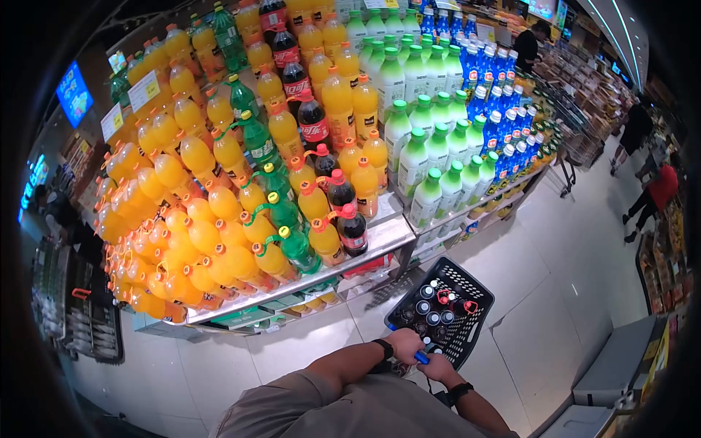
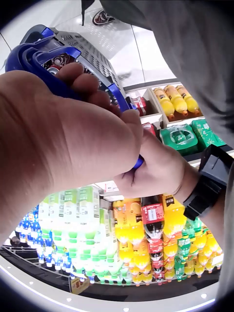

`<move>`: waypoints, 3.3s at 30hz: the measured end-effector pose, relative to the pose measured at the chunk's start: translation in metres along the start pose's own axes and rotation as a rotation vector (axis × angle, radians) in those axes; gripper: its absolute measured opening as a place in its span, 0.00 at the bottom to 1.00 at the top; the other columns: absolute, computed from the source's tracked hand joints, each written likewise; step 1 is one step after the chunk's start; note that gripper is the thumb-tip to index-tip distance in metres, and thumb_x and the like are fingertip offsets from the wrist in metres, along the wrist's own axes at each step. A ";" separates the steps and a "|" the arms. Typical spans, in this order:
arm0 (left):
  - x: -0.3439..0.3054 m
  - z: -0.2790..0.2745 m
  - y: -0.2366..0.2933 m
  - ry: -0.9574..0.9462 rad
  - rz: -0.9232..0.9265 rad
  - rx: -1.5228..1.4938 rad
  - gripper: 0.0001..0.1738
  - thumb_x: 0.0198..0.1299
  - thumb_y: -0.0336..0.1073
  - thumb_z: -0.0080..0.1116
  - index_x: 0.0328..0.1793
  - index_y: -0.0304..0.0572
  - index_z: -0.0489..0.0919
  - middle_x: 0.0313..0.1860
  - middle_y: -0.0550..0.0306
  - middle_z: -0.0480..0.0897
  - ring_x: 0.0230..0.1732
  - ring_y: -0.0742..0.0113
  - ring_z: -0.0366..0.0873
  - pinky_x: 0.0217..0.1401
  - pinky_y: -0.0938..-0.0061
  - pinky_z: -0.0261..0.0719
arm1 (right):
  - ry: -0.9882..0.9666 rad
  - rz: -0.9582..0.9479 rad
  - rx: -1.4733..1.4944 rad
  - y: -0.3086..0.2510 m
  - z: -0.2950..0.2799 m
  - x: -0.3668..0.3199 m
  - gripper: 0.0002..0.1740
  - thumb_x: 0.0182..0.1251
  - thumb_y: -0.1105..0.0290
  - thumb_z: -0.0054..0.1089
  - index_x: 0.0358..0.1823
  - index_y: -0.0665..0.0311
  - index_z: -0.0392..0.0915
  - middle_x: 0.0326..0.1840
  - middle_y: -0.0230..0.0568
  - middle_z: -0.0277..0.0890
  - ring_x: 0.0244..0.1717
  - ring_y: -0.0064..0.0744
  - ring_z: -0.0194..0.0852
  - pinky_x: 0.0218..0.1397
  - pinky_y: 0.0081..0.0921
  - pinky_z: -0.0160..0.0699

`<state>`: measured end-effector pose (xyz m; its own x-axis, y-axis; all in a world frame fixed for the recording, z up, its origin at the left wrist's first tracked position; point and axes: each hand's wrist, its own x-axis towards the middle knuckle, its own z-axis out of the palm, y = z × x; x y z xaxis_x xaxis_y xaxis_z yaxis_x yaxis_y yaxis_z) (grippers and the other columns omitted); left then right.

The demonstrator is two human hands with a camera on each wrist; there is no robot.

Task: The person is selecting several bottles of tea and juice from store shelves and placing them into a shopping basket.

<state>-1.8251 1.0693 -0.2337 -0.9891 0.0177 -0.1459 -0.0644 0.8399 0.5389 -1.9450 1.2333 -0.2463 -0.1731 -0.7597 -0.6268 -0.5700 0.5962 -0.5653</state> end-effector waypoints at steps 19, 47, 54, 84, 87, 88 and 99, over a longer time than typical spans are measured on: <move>0.041 0.035 0.050 0.152 0.009 0.098 0.19 0.30 0.47 0.67 0.28 0.43 0.84 0.24 0.48 0.83 0.31 0.43 0.84 0.38 0.52 0.82 | -0.202 -0.080 0.328 0.051 -0.032 -0.028 0.11 0.57 0.69 0.67 0.28 0.69 0.77 0.16 0.36 0.73 0.13 0.28 0.72 0.18 0.28 0.69; 0.185 -0.054 -0.098 0.028 0.235 0.067 0.20 0.42 0.52 0.67 0.32 0.46 0.79 0.28 0.53 0.81 0.33 0.52 0.82 0.44 0.61 0.76 | -0.017 -0.197 0.302 0.061 -0.159 0.115 0.15 0.56 0.60 0.67 0.32 0.67 0.83 0.28 0.50 0.82 0.29 0.42 0.81 0.37 0.35 0.77; 0.223 -0.077 -0.133 -0.046 0.291 -0.029 0.17 0.45 0.50 0.66 0.31 0.48 0.79 0.30 0.53 0.83 0.36 0.51 0.82 0.45 0.60 0.78 | 0.005 -0.066 0.220 0.057 -0.190 0.143 0.15 0.53 0.59 0.66 0.34 0.64 0.83 0.32 0.51 0.82 0.34 0.52 0.82 0.40 0.40 0.79; 0.077 -0.120 -0.232 -0.126 -1.003 -0.429 0.26 0.58 0.46 0.63 0.58 0.38 0.79 0.54 0.43 0.83 0.51 0.50 0.83 0.56 0.62 0.80 | 0.090 -0.009 0.051 0.283 -0.232 0.394 0.15 0.56 0.60 0.64 0.36 0.66 0.83 0.37 0.51 0.83 0.38 0.47 0.83 0.44 0.39 0.81; 0.009 -0.111 -0.178 0.035 -1.391 -0.477 0.21 0.59 0.41 0.61 0.54 0.35 0.81 0.42 0.45 0.86 0.43 0.57 0.85 0.48 0.64 0.83 | 0.179 0.228 0.260 0.310 -0.275 0.440 0.20 0.55 0.60 0.63 0.43 0.67 0.82 0.47 0.59 0.82 0.52 0.57 0.80 0.57 0.47 0.78; -0.014 -0.103 -0.162 0.035 -1.427 -0.404 0.21 0.59 0.42 0.61 0.52 0.34 0.82 0.41 0.44 0.86 0.42 0.59 0.85 0.46 0.66 0.83 | 0.194 0.278 0.278 0.305 -0.304 0.449 0.21 0.53 0.61 0.65 0.45 0.66 0.82 0.48 0.58 0.81 0.52 0.55 0.80 0.58 0.44 0.78; -0.003 -0.082 -0.064 -0.302 -1.917 -0.709 0.27 0.63 0.43 0.62 0.64 0.36 0.76 0.56 0.47 0.82 0.57 0.57 0.79 0.58 0.64 0.77 | 0.361 0.262 0.240 0.347 -0.317 0.597 0.48 0.48 0.71 0.67 0.76 0.48 0.60 0.73 0.49 0.64 0.66 0.60 0.70 0.67 0.44 0.76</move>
<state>-1.8285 0.9708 -0.1997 0.4255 -0.3042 -0.8523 -0.8653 -0.4127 -0.2847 -2.5005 0.9045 -0.6466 -0.5761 -0.5927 -0.5629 -0.2771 0.7895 -0.5477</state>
